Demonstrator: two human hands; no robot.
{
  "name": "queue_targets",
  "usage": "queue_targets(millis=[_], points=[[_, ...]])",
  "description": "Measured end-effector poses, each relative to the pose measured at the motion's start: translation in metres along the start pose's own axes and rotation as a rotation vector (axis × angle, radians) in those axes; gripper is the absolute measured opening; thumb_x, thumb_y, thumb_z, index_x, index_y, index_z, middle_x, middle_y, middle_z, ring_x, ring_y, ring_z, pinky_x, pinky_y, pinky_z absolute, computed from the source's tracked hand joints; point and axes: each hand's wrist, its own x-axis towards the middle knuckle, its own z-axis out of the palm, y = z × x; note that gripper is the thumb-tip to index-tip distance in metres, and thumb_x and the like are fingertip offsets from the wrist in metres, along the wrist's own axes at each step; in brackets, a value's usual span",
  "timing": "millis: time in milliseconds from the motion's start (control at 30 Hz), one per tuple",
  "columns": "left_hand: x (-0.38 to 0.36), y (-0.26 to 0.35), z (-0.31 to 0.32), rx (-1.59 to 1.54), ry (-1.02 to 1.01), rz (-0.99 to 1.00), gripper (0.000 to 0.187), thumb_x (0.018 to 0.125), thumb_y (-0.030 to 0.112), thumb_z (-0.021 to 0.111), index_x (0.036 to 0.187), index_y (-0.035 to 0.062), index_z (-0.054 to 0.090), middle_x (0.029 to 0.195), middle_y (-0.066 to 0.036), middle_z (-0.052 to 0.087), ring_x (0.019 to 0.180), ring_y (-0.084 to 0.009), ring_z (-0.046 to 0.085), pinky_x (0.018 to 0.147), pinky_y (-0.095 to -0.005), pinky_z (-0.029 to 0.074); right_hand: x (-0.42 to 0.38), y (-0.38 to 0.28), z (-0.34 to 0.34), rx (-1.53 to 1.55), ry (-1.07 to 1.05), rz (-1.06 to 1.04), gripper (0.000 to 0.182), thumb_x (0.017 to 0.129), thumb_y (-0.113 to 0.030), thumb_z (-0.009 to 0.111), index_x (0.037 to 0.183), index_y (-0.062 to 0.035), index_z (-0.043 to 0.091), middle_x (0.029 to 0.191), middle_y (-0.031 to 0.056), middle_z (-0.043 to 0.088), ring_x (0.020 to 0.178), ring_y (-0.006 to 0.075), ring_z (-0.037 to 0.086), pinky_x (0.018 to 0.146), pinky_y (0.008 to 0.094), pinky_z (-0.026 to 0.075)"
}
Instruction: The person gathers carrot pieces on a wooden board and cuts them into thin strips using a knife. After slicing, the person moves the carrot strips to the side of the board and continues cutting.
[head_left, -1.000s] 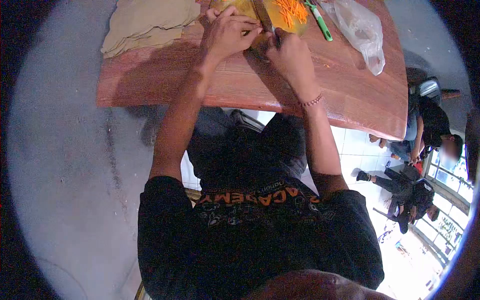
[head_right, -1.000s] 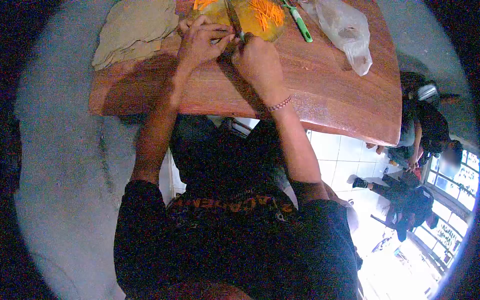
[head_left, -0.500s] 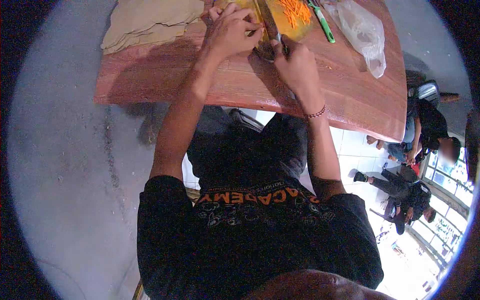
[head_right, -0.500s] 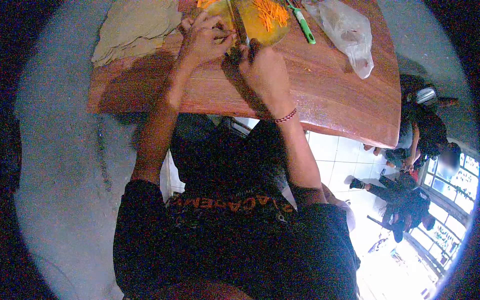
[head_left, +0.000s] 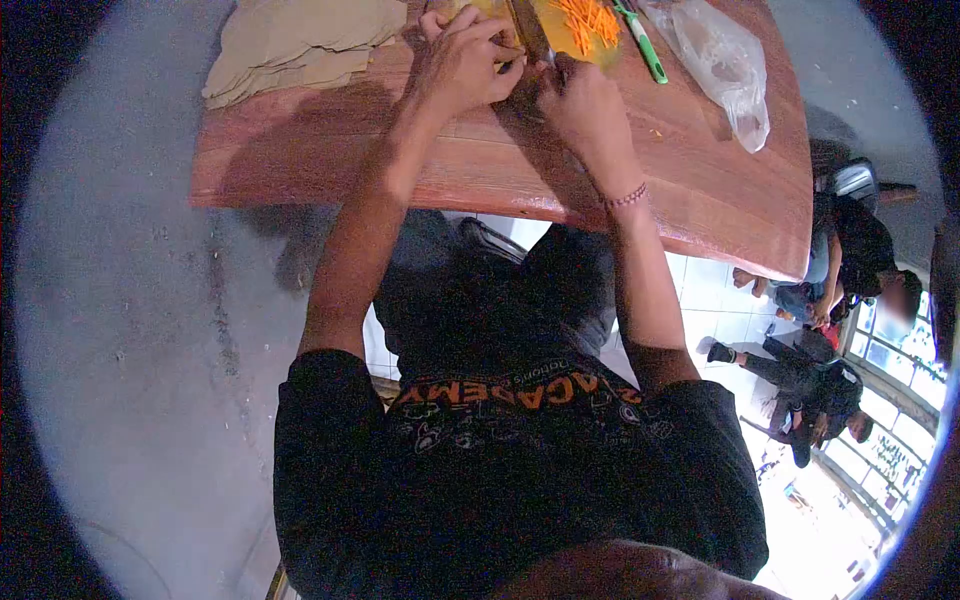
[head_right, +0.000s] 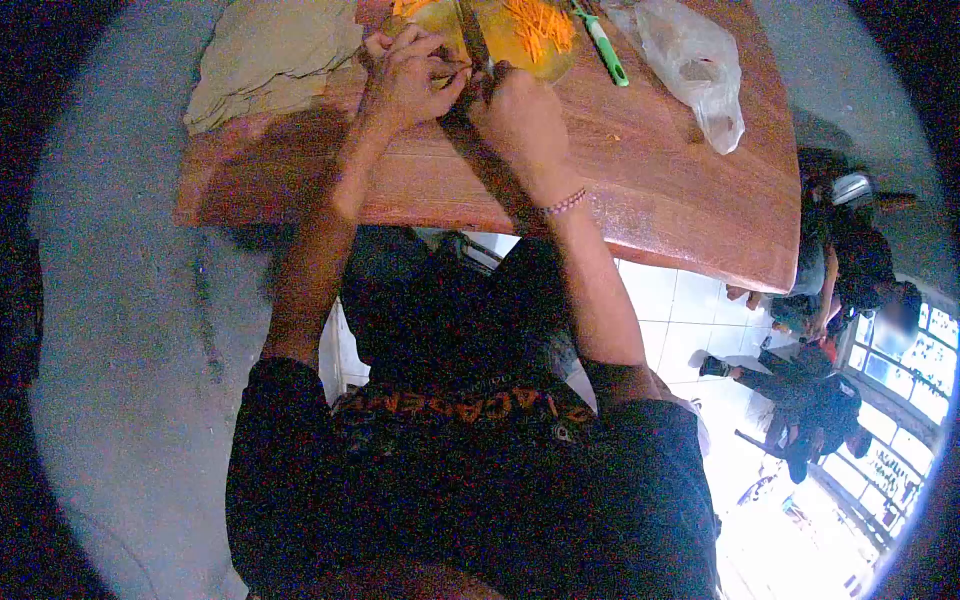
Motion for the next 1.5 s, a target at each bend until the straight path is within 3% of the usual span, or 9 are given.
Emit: queue_targets(millis=[333,633,700,833,900,1033,1333,1400,1500], points=[[0.002,-0.008,-0.003,-0.107,0.064,-0.039,0.017,0.082,0.034,0.072,0.076,0.0191,0.079,0.097,0.004,0.070,0.098,-0.0198,0.061,0.090,-0.0421,0.034,0.015,0.023,-0.009,0.132,0.020,0.112,0.036,0.093,-0.032,0.056,0.092,0.0016,0.067,0.084,0.0303,0.065,0.082,0.0485,0.064,0.072,0.0540,0.053],[0.023,-0.062,-0.008,-0.183,0.233,-0.362,0.019,0.089,0.021,0.065,0.103,0.0077,0.068,0.098,-0.012,0.069,0.095,-0.0356,0.063,0.086,-0.0451,0.050,-0.005,0.018,-0.011,0.203,0.003,0.152,0.038,0.095,-0.032,0.053,0.092,0.0029,0.067,0.083,0.0308,0.064,0.082,0.0481,0.064,0.072,0.0534,0.052],[0.046,-0.042,-0.037,-0.106,0.009,-0.447,0.034,0.091,0.021,0.060,0.118,0.0022,0.063,0.111,-0.017,0.066,0.100,-0.0360,0.061,0.091,-0.0467,0.047,0.008,0.038,-0.010,0.222,-0.019,0.146,0.039,0.095,-0.033,0.053,0.092,0.0034,0.066,0.083,0.0313,0.064,0.084,0.0477,0.064,0.073,0.0528,0.051],[0.070,-0.068,-0.020,0.086,-0.045,-0.219,0.028,0.089,0.017,0.062,0.112,0.0011,0.066,0.112,-0.017,0.066,0.103,-0.0359,0.061,0.095,-0.0474,0.046,0.020,0.047,-0.014,0.197,0.107,0.035,0.036,0.094,-0.031,0.056,0.094,0.0027,0.066,0.084,0.0315,0.064,0.085,0.0468,0.064,0.073,0.0518,0.051],[0.082,-0.075,-0.016,0.082,-0.319,-0.202,0.024,0.087,0.014,0.063,0.106,0.0014,0.070,0.115,-0.017,0.066,0.107,-0.0356,0.061,0.097,-0.0485,0.045,0.023,0.040,-0.018,0.239,0.033,0.185,0.035,0.094,-0.031,0.057,0.099,0.0020,0.067,0.084,0.0309,0.065,0.085,0.0463,0.065,0.072,0.0509,0.051],[0.081,-0.078,-0.007,0.065,-0.222,-0.148,0.022,0.086,0.015,0.065,0.102,0.0022,0.072,0.120,-0.018,0.065,0.112,-0.0350,0.059,0.099,-0.0499,0.043,0.020,0.040,-0.017,0.329,0.038,0.208,0.035,0.094,-0.031,0.056,0.104,0.0006,0.068,0.082,0.0301,0.066,0.084,0.0454,0.066,0.072,0.0500,0.051],[0.078,-0.074,-0.009,0.113,-0.268,-0.329,0.024,0.084,0.014,0.067,0.106,0.0078,0.072,0.118,-0.014,0.066,0.122,-0.0317,0.054,0.103,-0.0615,0.028,0.014,0.037,-0.017,0.425,0.039,0.195,0.034,0.095,-0.031,0.057,0.106,-0.0004,0.068,0.078,0.0269,0.067,0.076,0.0413,0.068,0.069,0.0461,0.052],[0.073,-0.111,0.018,0.240,-0.225,0.029,0.020,0.090,0.022,0.062,0.103,0.0068,0.067,0.105,-0.013,0.067,0.102,-0.0356,0.061,0.090,-0.0457,0.048,0.017,0.040,-0.013,0.404,0.003,0.210,0.034,0.094,-0.031,0.058,0.105,-0.0007,0.068,0.078,0.0266,0.067,0.075,0.0406,0.068,0.068,0.0455,0.051],[0.077,-0.117,0.022,0.306,-0.109,0.195,0.024,0.090,0.025,0.063,0.106,0.0073,0.068,0.112,-0.014,0.065,0.110,-0.0350,0.058,0.094,-0.0471,0.047,0.015,0.037,-0.016,0.418,0.015,0.194,0.034,0.094,-0.031,0.057,0.106,-0.0017,0.068,0.080,0.0261,0.067,0.077,0.0411,0.068,0.069,0.0467,0.051]])
